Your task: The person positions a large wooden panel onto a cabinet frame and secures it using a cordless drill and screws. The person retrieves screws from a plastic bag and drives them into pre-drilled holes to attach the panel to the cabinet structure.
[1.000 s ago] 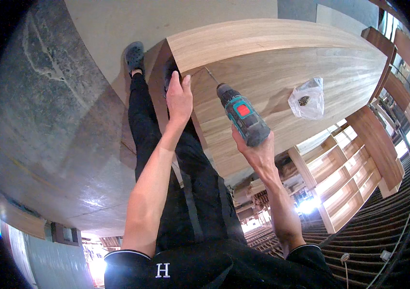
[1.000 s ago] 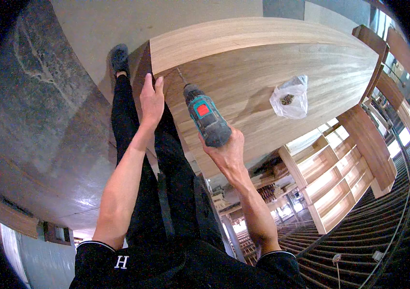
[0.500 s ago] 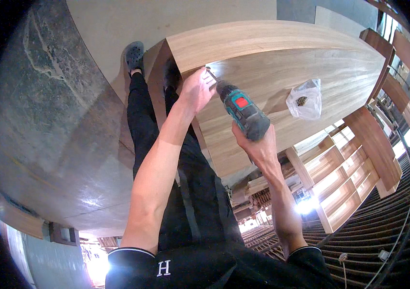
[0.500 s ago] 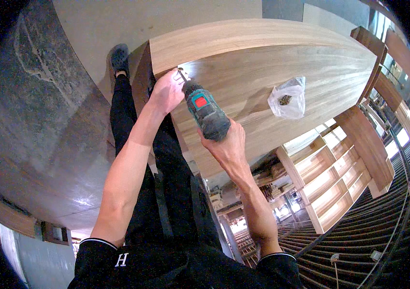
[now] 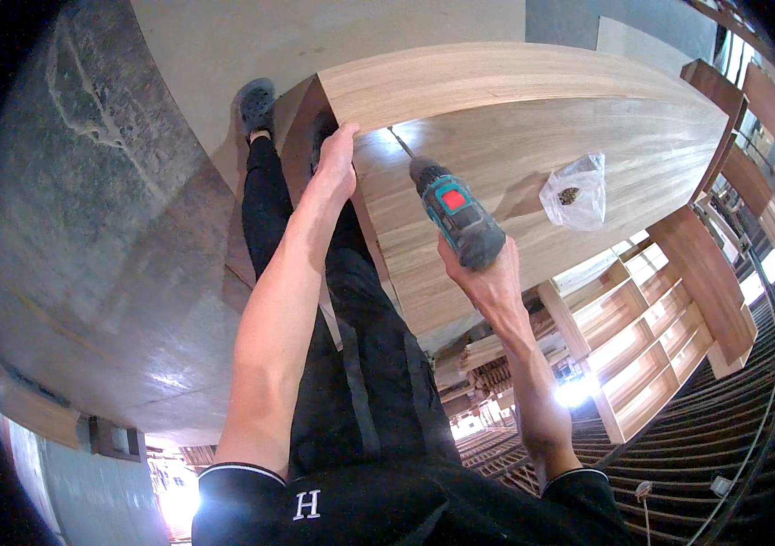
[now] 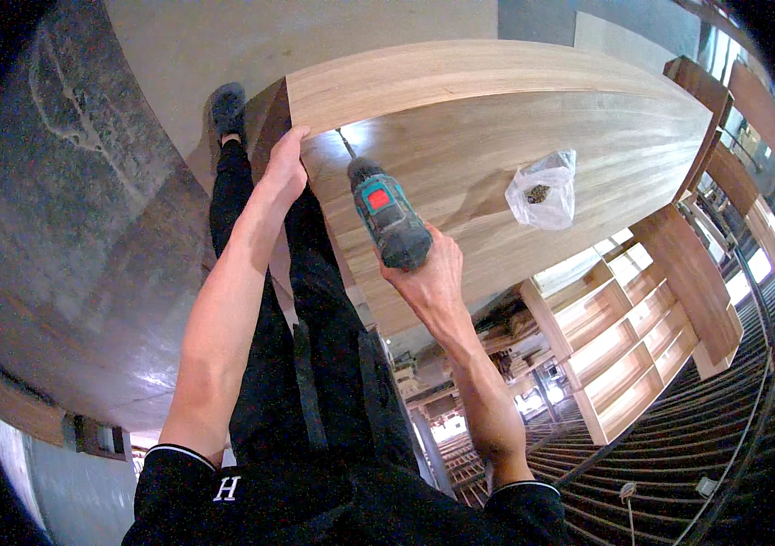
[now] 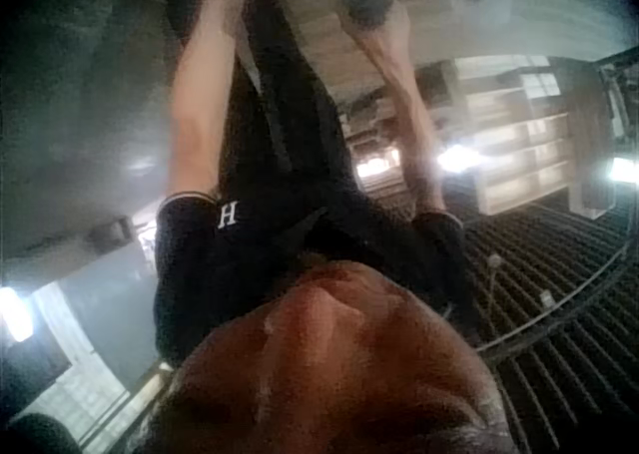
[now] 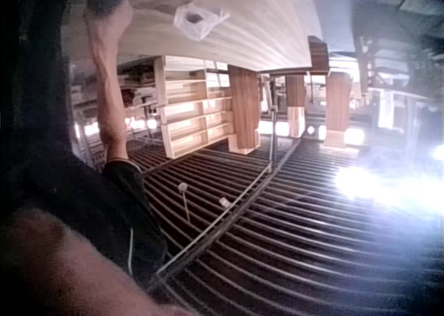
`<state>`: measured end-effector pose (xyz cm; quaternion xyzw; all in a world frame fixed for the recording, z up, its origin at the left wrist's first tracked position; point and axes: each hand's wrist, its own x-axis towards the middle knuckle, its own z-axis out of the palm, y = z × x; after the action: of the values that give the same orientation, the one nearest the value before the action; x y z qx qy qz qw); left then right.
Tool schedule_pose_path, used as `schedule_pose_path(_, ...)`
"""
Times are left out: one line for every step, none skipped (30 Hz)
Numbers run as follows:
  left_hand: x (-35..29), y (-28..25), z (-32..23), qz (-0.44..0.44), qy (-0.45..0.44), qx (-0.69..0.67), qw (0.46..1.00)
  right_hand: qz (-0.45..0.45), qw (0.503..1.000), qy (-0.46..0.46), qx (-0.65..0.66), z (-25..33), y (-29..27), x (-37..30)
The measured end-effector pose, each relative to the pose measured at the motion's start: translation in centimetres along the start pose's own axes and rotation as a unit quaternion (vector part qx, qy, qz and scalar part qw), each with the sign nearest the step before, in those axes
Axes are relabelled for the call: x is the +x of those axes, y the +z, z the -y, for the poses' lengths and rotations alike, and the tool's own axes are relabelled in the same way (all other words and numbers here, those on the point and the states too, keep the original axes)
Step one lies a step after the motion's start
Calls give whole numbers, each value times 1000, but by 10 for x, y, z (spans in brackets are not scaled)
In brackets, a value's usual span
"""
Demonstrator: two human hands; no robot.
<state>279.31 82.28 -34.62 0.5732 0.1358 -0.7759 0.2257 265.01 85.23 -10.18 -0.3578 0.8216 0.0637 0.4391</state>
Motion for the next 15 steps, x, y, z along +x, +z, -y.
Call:
schedule_pose_path(4,-1,-2,8,2,3,1000,1,1000,2,-2,0,0,0)
schedule_pose_path(7,-3,-2,17,3,6,1000,5,1000,2,-5,1,-2,0)
schedule_pose_path(7,-6,-2,33,2,2,999,8,1000,3,-7,2,-3,1)
schedule_pose_path(7,-11,-1,50,2,-3,999,12,1000,3,-10,3,-3,2)
schedule_pose_path(5,-10,-3,69,1,-6,998,10,1000,1,-18,3,-4,3)
schedule_pose_path(1,-7,0,39,1,4,999,7,1000,0,-25,4,-4,3)
schedule_pose_path(-5,-2,5,9,1,15,1000,5,999,-2,-33,5,-5,3)
schedule_pose_path(-7,-1,8,-21,2,24,999,8,1000,8,-28,5,-5,4)
schedule_pose_path(-8,-1,12,-8,22,28,999,11,1000,18,-23,5,-6,5)
schedule_pose_path(-8,1,14,-19,27,15,999,13,999,28,-18,6,-6,6)
schedule_pose_path(-12,6,16,-30,31,2,999,19,999,29,-22,7,-7,6)
schedule_pose_path(-17,14,15,-43,36,-11,998,26,999,29,-26,8,-8,6)
schedule_pose_path(-19,22,10,-83,20,-5,996,33,999,29,-29,8,-9,7)
schedule_pose_path(-15,21,11,-94,28,8,995,33,999,19,-35,9,-10,6)
schedule_pose_path(-10,20,13,-106,35,22,994,34,999,9,-41,9,-10,7)
